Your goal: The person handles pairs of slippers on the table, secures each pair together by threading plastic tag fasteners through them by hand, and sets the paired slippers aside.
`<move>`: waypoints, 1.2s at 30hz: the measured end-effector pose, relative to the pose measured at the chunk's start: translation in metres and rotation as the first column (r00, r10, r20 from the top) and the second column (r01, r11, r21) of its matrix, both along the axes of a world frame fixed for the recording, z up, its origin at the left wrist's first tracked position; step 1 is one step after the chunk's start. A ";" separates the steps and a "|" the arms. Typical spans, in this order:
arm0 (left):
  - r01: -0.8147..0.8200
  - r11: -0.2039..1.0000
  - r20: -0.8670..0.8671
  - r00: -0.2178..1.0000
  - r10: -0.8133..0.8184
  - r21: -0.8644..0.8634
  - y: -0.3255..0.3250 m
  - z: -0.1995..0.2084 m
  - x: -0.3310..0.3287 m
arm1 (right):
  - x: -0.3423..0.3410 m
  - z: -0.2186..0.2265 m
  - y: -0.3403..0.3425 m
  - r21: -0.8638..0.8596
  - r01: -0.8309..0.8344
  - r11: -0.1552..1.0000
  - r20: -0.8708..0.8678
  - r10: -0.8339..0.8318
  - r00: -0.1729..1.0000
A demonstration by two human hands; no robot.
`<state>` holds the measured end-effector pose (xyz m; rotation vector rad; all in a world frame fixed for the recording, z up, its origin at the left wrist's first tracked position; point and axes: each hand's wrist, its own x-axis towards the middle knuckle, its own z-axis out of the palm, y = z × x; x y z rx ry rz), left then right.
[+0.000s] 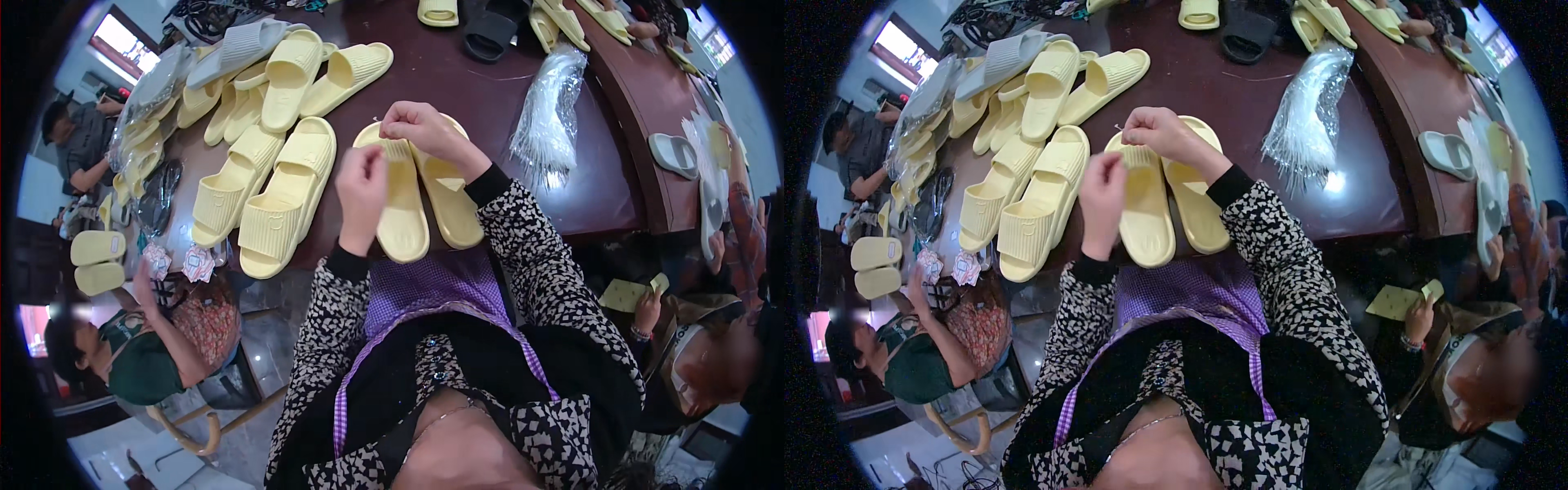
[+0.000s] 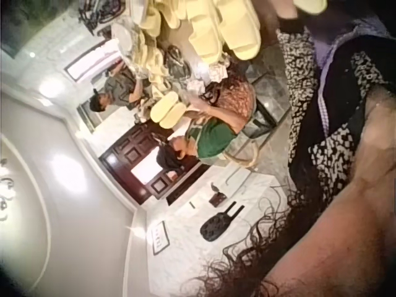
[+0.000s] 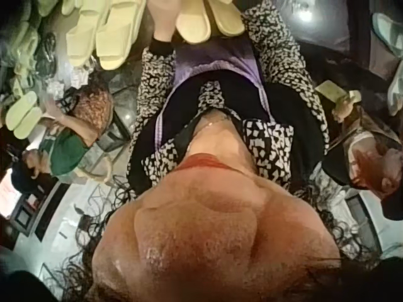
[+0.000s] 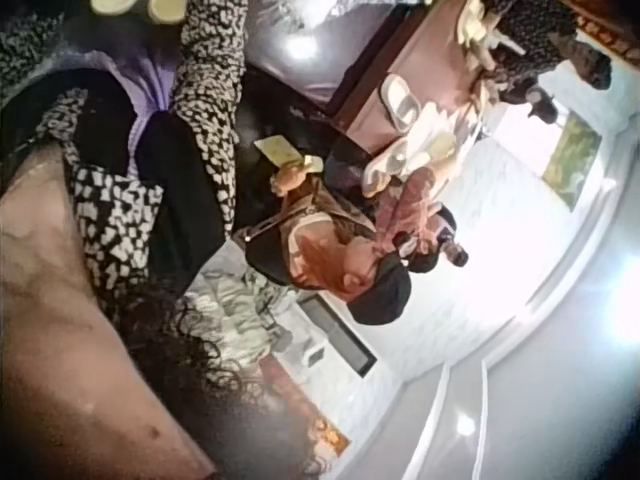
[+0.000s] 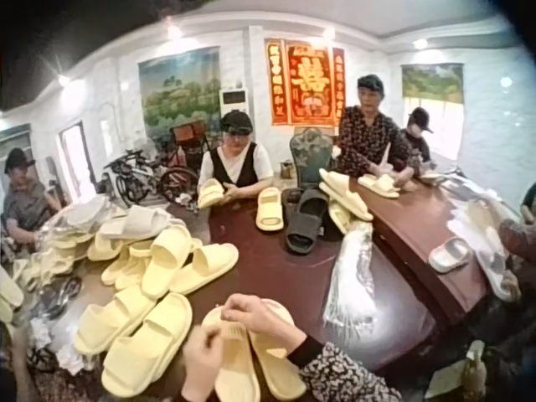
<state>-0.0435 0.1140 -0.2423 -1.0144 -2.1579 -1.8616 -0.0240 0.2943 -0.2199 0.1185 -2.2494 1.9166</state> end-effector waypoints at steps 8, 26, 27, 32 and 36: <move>0.083 0.963 0.647 0.726 -0.235 0.256 0.027 0.008 -0.037 | 0.009 -0.009 -0.007 -0.072 0.089 0.993 -0.074 -0.094 0.993; 0.185 0.898 0.691 0.583 -0.427 0.399 0.035 0.012 -0.042 | 0.013 -0.010 0.004 -0.237 0.243 0.941 -0.051 -0.261 0.964; 0.196 0.905 0.697 0.582 -0.418 0.379 0.036 0.010 -0.043 | 0.013 -0.011 0.004 -0.234 0.245 0.941 -0.048 -0.263 0.964; 0.241 0.919 0.706 0.588 -0.394 0.312 0.038 0.004 -0.046 | 0.013 -0.015 0.007 -0.162 0.313 0.936 -0.076 -0.328 0.942; 0.246 0.923 0.695 0.607 -0.385 0.297 0.040 0.002 -0.045 | 0.017 -0.018 0.009 0.031 0.418 0.908 -0.175 -0.407 0.897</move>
